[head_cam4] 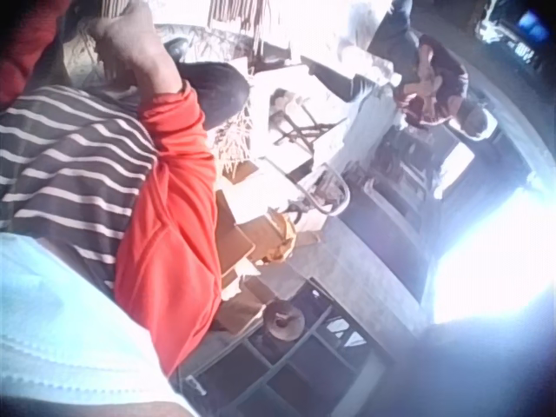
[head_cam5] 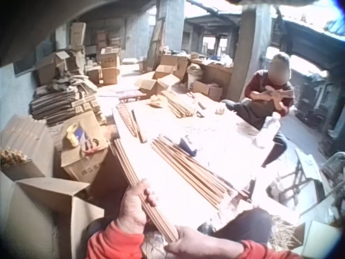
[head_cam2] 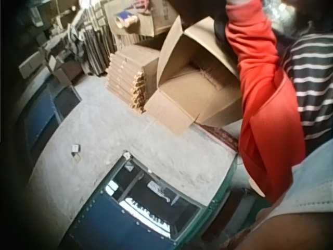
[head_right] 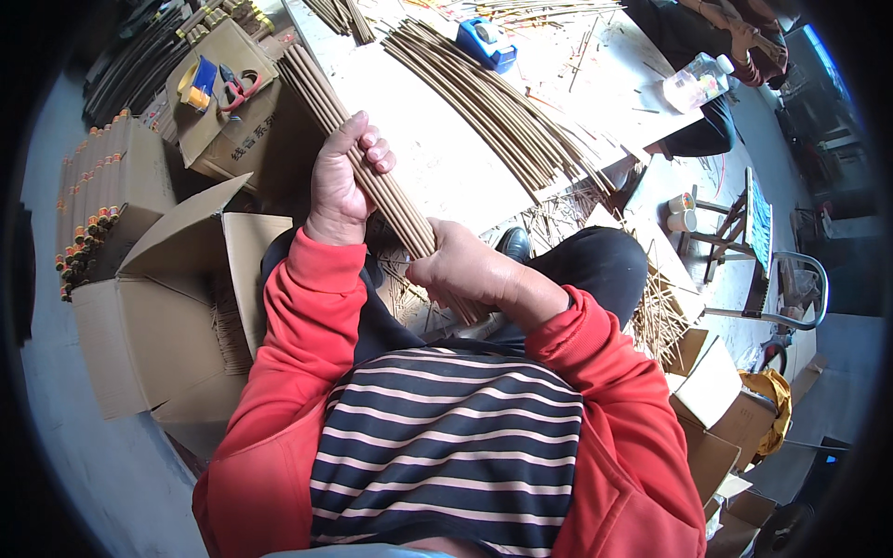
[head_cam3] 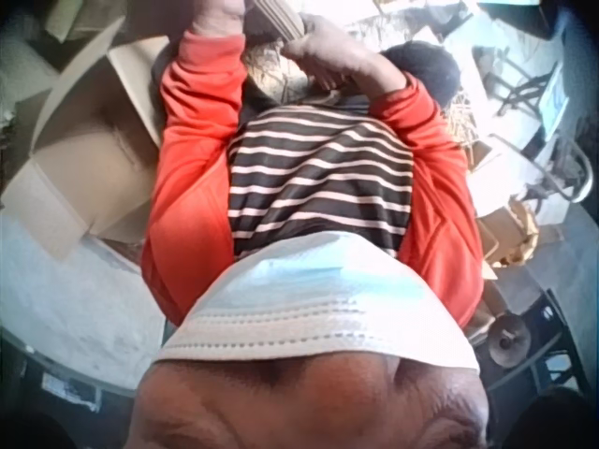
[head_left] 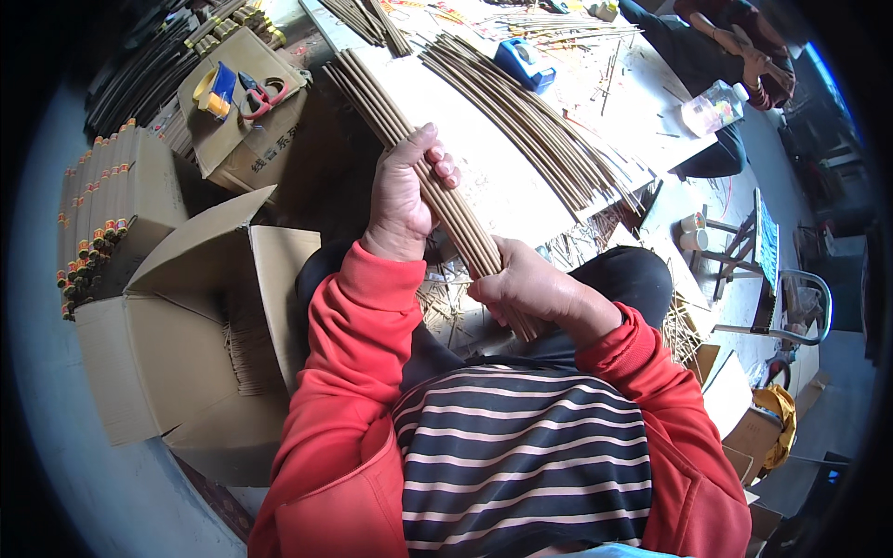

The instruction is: The person gathers thin wooden sticks, aligns them into bundles, and wraps each bundle with a small paper label. They repeat this process multiple times and place the finished bundles into a cardboard box.

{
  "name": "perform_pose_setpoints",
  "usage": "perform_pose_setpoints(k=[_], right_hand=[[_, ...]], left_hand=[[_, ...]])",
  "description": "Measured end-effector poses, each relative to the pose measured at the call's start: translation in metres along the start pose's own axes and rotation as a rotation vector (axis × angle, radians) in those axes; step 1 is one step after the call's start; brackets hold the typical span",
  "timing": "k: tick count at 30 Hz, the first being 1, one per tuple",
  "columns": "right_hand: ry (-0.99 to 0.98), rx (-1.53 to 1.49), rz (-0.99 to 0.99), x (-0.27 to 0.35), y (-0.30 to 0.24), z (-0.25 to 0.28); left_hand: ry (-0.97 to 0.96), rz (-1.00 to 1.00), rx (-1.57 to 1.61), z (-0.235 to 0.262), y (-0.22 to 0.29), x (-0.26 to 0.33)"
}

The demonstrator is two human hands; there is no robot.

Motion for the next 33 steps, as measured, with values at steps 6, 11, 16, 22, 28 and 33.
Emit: perform_pose_setpoints(k=[6,11,16,22,28,33], right_hand=[[-0.14,-0.095,0.013,0.0,0.0,0.0],[0.011,0.226,0.319,-0.012,-0.02,0.052],[0.807,1.167,0.381,-0.033,-0.042,0.14],[0.804,1.476,0.443,-0.055,-0.035,0.145],[0.667,1.42,0.457,-0.044,-0.053,0.137],[0.7,1.044,0.376,-0.004,-0.079,0.112]], left_hand=[[-0.154,0.061,0.09,-0.01,-0.005,0.007],[-0.038,-0.117,0.108,0.005,0.045,0.003],[0.025,-0.109,0.079,0.019,0.04,0.002],[-0.032,-0.062,0.099,0.017,0.033,-0.002],[-0.028,-0.029,0.118,0.018,0.028,-0.002],[-0.077,-0.045,0.144,0.01,0.033,0.004]])
Point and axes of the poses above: each hand's wrist, its own x-axis away from the middle knuckle, its own z-axis out of the back of the hand, y = z × x, the point moved 7 cm from there along -x, towards the middle knuckle
